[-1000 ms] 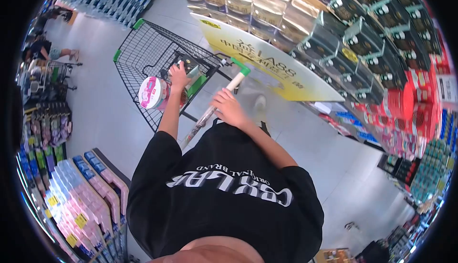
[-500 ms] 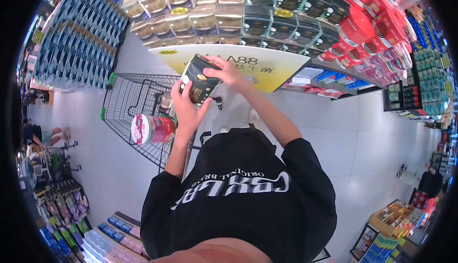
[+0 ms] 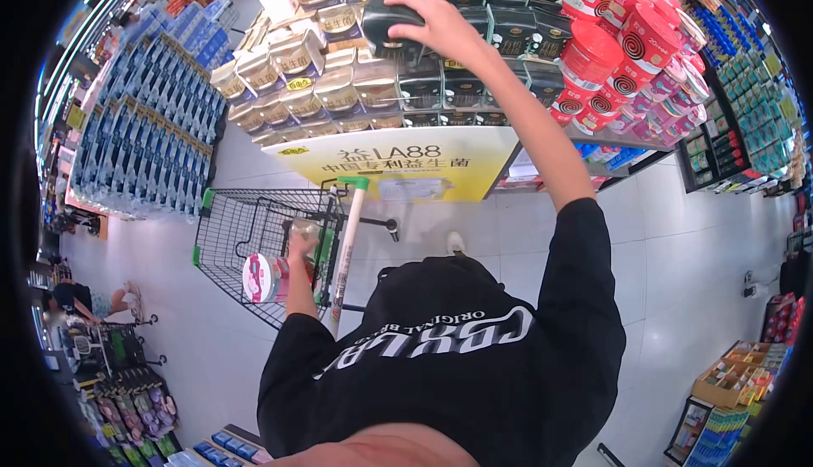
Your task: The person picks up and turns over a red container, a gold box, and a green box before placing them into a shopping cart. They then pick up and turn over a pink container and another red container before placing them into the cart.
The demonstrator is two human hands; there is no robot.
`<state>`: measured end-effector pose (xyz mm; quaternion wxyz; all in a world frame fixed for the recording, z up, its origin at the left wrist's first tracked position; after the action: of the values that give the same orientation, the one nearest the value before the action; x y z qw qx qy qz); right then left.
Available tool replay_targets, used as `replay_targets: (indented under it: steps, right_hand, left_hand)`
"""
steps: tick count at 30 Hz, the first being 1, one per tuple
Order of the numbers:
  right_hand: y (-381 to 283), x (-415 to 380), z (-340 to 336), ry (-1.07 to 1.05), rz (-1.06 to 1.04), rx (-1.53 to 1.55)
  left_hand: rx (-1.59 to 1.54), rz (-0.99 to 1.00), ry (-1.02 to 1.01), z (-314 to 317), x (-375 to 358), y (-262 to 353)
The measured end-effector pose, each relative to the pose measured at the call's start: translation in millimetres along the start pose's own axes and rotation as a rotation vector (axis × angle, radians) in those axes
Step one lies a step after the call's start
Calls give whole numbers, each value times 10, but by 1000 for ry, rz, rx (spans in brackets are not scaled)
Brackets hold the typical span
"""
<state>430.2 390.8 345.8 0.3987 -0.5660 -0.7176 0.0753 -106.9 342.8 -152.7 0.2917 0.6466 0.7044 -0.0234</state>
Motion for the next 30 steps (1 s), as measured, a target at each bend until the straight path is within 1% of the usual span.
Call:
replay_targets:
  steps: [1, 2, 4, 5, 6, 8, 10, 11, 14, 15, 16, 18, 19, 22, 23, 24, 26, 27, 29, 30]
  right_hand:
    - [121, 145, -10, 117, -131, -57]
    - [272, 261, 26, 128, -122, -79]
    - [744, 385, 260, -30, -11, -99]
    - [1098, 393, 465, -201, 111, -308]
    - [1140, 337, 526, -233, 278, -455]
    - [1094, 387, 531, -287, 335, -496]
    - [964, 386, 621, -240, 245, -605]
    - [919, 329, 667, -212, 212, -655]
    - [942, 243, 719, -137, 168, -602]
    - [993, 263, 698, -173, 241, -586]
    - [979, 278, 650, -201, 260, -591]
    - [968, 332, 562, -261, 292, -601]
    - [944, 354, 542, -262, 250, -611]
    - [842, 349, 507, -374, 306, -666]
    - [821, 336, 530, -308, 331, -688]
    - [869, 302, 596, -186, 278, -747]
    - [626, 52, 663, 185, 82, -763]
    - [451, -126, 709, 192, 13, -609]
    - [299, -525, 938, -53, 64, -384]
    - [339, -742, 1180, -208, 149, -286]
  left_hand:
    - [-43, -61, 42, 157, 52, -120]
    - [-31, -107, 80, 88, -143, 54]
    - [43, -106, 127, 148, -145, 39]
    - [29, -105, 130, 133, -159, 69]
    - [15, -106, 134, 98, -185, 75]
    - [36, -99, 149, 31, -227, 91]
    - [96, -75, 167, 118, -167, 37]
    - [144, -94, 187, 138, -124, 11]
    - [-6, -118, 168, 112, -137, 45]
    - [23, -117, 167, 116, -125, 24]
    - [51, -118, 168, 142, -120, -13]
    - [82, -134, 179, 111, -70, 9]
    - [91, -151, 179, 96, -125, 35]
    - [117, -160, 141, 77, -175, 98]
    - [152, -178, 122, 46, -178, 130]
    - [190, -197, 101, 19, -196, 144]
    - [272, -169, 178, 105, -118, 67]
    - [308, -155, 218, 143, -96, 32]
    - [161, -132, 203, 191, -95, -3]
    - [87, -122, 198, 206, -98, 2]
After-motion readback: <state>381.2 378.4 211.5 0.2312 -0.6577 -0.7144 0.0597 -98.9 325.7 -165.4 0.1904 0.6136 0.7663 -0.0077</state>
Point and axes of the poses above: each hand's wrist, its own x-axis towards the middle knuckle, its own z-axis out of the palm, y = z × x, the point moved 5 cm from there along x, towards the middle knuckle, and after that the axes turned 13 degrees about z, right-handed, at the moved point
